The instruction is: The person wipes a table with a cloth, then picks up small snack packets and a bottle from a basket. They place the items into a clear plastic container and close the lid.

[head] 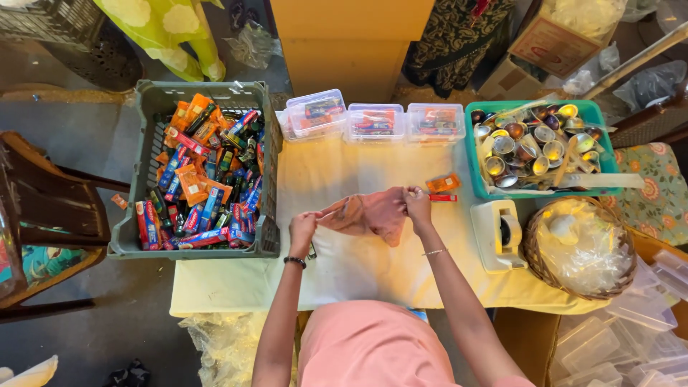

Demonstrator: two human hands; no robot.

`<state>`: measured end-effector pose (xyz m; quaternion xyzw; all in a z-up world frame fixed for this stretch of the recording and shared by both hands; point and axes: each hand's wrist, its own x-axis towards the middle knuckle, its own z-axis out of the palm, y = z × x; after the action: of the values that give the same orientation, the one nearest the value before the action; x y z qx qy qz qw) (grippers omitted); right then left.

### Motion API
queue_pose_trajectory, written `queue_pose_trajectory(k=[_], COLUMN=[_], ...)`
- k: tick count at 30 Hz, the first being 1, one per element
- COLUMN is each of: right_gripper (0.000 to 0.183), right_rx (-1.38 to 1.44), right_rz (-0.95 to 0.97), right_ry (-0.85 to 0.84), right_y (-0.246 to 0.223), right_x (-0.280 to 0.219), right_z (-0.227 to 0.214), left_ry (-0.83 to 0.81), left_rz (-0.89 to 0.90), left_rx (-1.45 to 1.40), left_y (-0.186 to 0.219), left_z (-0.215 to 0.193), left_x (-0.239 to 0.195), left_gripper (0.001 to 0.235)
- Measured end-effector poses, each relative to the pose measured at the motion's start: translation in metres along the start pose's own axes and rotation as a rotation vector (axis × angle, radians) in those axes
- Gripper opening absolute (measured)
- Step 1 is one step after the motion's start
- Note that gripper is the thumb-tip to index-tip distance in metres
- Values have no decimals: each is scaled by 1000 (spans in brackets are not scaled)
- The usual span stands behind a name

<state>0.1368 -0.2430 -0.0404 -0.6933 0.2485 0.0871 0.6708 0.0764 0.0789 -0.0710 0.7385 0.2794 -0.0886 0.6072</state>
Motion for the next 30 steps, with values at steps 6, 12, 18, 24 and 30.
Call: queue_pose_trajectory(k=[6, 12, 18, 24, 30], right_gripper=[13, 14, 19, 18, 10], right_rx=[28, -74, 199, 80, -60], right_rz=[69, -148, 0, -15, -221], right_ry=[-138, -303, -378, -405, -457], right_y=[-7, 10, -20, -37, -24], right_x=[10, -11, -58, -57, -55], right_z=[7, -2, 0, -10, -22], left_ry=[680, 2, 38, 40, 211], left_rz=[848, 720, 704, 853, 571], left_rx=[592, 261, 453, 342, 88], left_y=[0, 36, 66, 93, 69], left_z=[9, 96, 135, 122, 111], left_x=[-16, -50, -108, -124, -105], left_gripper=[15, 34, 45, 55, 38])
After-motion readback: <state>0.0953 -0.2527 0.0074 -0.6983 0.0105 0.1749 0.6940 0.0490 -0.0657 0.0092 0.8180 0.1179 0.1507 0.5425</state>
